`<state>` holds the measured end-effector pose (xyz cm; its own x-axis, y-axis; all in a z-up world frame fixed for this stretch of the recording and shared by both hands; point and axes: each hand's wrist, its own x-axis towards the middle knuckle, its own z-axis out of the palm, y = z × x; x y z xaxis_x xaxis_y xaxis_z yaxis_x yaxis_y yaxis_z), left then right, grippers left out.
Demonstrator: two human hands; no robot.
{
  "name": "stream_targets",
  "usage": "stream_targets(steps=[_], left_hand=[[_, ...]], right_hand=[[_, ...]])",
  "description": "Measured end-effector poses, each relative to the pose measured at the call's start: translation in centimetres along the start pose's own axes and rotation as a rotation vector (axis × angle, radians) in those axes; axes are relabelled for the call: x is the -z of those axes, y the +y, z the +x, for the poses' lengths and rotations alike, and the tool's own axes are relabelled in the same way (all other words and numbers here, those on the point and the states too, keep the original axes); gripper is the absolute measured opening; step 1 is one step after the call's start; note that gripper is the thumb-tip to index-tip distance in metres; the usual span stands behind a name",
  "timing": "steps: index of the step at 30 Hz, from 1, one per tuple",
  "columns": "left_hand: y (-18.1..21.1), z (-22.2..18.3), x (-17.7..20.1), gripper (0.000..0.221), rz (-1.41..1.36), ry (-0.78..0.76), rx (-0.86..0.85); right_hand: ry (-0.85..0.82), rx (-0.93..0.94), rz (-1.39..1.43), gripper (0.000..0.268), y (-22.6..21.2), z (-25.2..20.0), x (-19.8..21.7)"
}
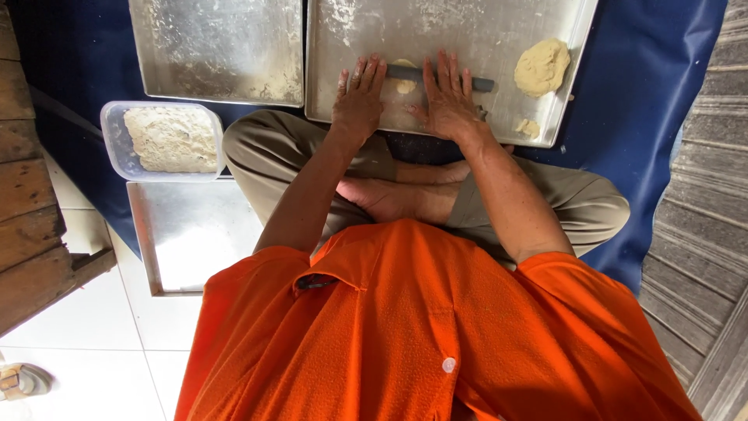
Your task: A person is manually shaping small pieces of dough and arranging them in organized rows on a metal baking tray.
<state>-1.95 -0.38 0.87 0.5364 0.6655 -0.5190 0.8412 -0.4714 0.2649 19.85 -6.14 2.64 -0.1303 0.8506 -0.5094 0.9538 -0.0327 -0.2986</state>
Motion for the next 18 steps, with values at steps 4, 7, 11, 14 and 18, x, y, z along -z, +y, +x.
stream_targets(steps=[4,7,11,14,18], left_hand=[[0.0,-1.0,-1.2,0.079,0.029,0.038,-0.007],[-0.1,-1.5,-2.2,0.079,0.064,0.055,-0.026],[0.1,-2.2,-3.5,0.076,0.047,0.122,-0.031],[0.5,-2.4,-4.3,0.08,0.06,0.135,-0.03],[1.4,-3.2,-3.2,0.084,0.025,0.077,0.004]], right_hand=[[-0.032,0.007,0.022,0.089,-0.4,-1.0,0.1],[-0.02,0.017,0.021,0.088,-0.5,-1.6,-0.2],[-0.081,0.031,-0.019,0.081,-0.8,-2.6,0.3],[-0.113,0.029,-0.017,0.08,-1.1,-3.3,0.4],[-0.157,0.011,-0.019,0.081,-1.5,-3.8,0.6]])
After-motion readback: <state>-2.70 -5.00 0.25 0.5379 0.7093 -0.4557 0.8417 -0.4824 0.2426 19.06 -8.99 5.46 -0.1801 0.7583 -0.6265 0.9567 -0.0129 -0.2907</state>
